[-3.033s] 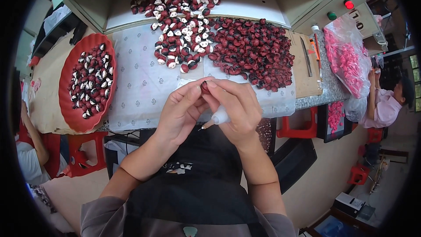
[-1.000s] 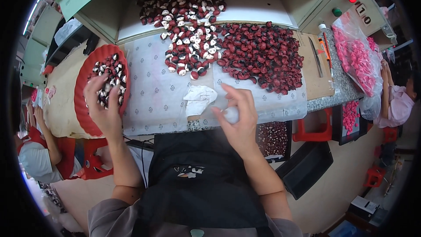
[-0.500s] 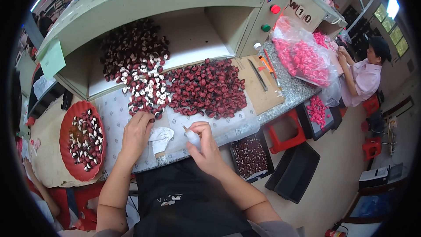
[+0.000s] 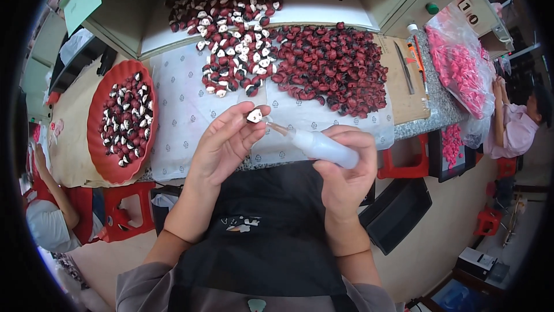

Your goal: The person applies glue from a glue bottle to small toy parts and assembles them by hand at a workshop table.

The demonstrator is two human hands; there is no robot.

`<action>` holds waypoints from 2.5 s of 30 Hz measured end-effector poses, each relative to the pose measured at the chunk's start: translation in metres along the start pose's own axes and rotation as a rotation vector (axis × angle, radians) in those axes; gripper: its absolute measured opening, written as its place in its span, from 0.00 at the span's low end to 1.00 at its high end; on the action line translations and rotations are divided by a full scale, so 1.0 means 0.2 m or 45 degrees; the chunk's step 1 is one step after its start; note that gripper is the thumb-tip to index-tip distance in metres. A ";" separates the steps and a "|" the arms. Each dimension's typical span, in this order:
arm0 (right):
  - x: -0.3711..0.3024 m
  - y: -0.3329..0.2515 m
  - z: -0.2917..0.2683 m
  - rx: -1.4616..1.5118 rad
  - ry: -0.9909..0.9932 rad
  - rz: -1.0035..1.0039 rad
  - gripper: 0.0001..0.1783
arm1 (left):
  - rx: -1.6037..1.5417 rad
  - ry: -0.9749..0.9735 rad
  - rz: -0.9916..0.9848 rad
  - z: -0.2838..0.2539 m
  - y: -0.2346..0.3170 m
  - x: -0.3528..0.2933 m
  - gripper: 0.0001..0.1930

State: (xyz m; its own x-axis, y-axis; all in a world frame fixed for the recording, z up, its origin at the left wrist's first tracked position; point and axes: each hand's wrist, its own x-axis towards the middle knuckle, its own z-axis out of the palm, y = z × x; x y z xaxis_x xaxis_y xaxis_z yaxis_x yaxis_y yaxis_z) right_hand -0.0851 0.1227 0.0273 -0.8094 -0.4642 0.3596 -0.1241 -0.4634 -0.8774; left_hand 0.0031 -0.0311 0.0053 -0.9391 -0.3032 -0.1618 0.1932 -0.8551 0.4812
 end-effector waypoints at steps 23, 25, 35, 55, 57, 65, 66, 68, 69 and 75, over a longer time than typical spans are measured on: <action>-0.09 -0.07 0.05 -0.697 -0.319 -0.616 0.27 | -0.290 -0.190 -0.174 0.01 -0.06 -0.08 0.16; -0.09 -0.08 0.05 -0.716 -0.316 -0.614 0.26 | -0.287 -0.201 -0.179 0.01 -0.07 -0.07 0.16; -0.10 -0.07 0.06 -0.795 -0.343 -0.637 0.24 | -0.279 -0.250 -0.165 0.02 -0.08 -0.08 0.15; -0.11 -0.07 0.05 -0.773 -0.331 -0.630 0.23 | -0.252 -0.182 -0.159 0.00 -0.07 -0.08 0.16; -0.11 -0.07 0.05 -0.784 -0.328 -0.629 0.23 | -0.260 -0.172 -0.167 0.00 -0.07 -0.08 0.16; -0.09 -0.06 0.04 -0.818 -0.335 -0.695 0.22 | -0.250 -0.164 -0.165 -0.01 -0.08 -0.08 0.16; -0.09 -0.06 0.04 -0.823 -0.332 -0.693 0.22 | -0.246 -0.177 -0.162 -0.01 -0.08 -0.07 0.16; -0.10 -0.05 0.03 -0.838 -0.351 -0.698 0.23 | -0.242 -0.170 -0.159 -0.02 -0.09 -0.07 0.16; -0.10 -0.04 0.03 -0.839 -0.351 -0.698 0.23 | -0.238 -0.164 -0.154 -0.02 -0.08 -0.07 0.16; -0.02 -0.02 -0.04 -0.718 -0.114 -0.575 0.18 | -0.300 -0.065 0.023 -0.08 0.01 -0.07 0.17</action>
State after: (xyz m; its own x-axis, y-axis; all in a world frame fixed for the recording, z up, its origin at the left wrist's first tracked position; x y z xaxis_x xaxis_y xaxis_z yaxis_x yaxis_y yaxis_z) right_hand -0.0864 0.1325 0.0274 -0.5621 -0.3906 0.7290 -0.7316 -0.1762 -0.6585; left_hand 0.0218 -0.0354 -0.0041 -0.9468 -0.3029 -0.1085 0.2655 -0.9260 0.2683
